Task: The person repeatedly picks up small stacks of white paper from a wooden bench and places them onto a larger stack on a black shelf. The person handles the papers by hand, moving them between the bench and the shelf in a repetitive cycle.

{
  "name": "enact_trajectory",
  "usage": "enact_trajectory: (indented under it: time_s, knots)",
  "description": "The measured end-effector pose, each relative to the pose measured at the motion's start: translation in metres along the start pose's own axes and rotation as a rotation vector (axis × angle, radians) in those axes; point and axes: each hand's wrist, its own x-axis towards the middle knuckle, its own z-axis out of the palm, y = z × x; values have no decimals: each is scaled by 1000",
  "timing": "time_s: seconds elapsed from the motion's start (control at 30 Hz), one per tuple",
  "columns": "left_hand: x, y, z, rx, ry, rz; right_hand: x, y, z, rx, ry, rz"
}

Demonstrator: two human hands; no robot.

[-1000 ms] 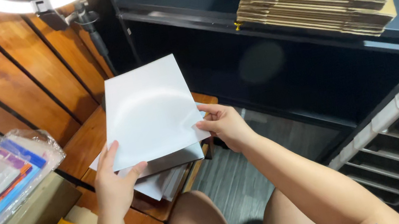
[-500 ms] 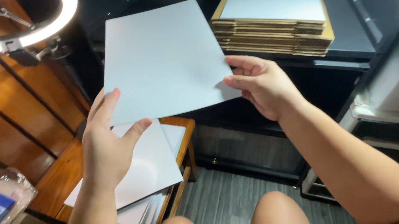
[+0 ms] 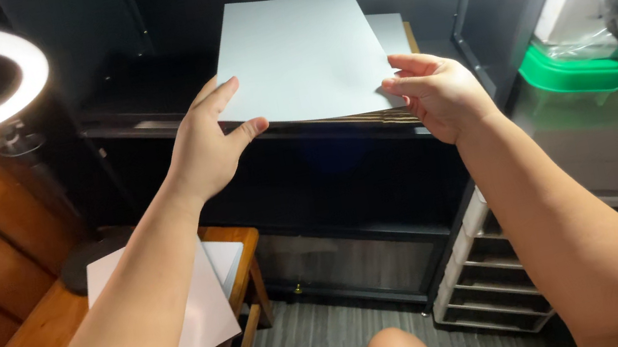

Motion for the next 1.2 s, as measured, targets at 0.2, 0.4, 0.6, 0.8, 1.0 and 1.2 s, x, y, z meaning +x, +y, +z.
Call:
enact_trajectory:
  time_s: [0.2, 0.4, 0.6, 0.8, 1.0, 1.2]
  knots:
    - [59, -20, 33, 0, -51, 1, 22, -8, -17, -89, 51, -54]
    - [94, -16, 58, 32, -96, -14, 53, -6, -30, -150, 93, -76]
    - [119, -26, 78, 18, -93, -21, 70, -10, -36, -237, 124, -58]
    - [134, -42, 96, -21, -102, -42, 89, 2, -43, -317, 121, -46]
    - [139, -49, 103, -57, -86, -29, 110, 22, -52, -308, 144, -24]
    - [140, -60, 106, -51, -92, -25, 102, 21, -42, -301, 138, -14]
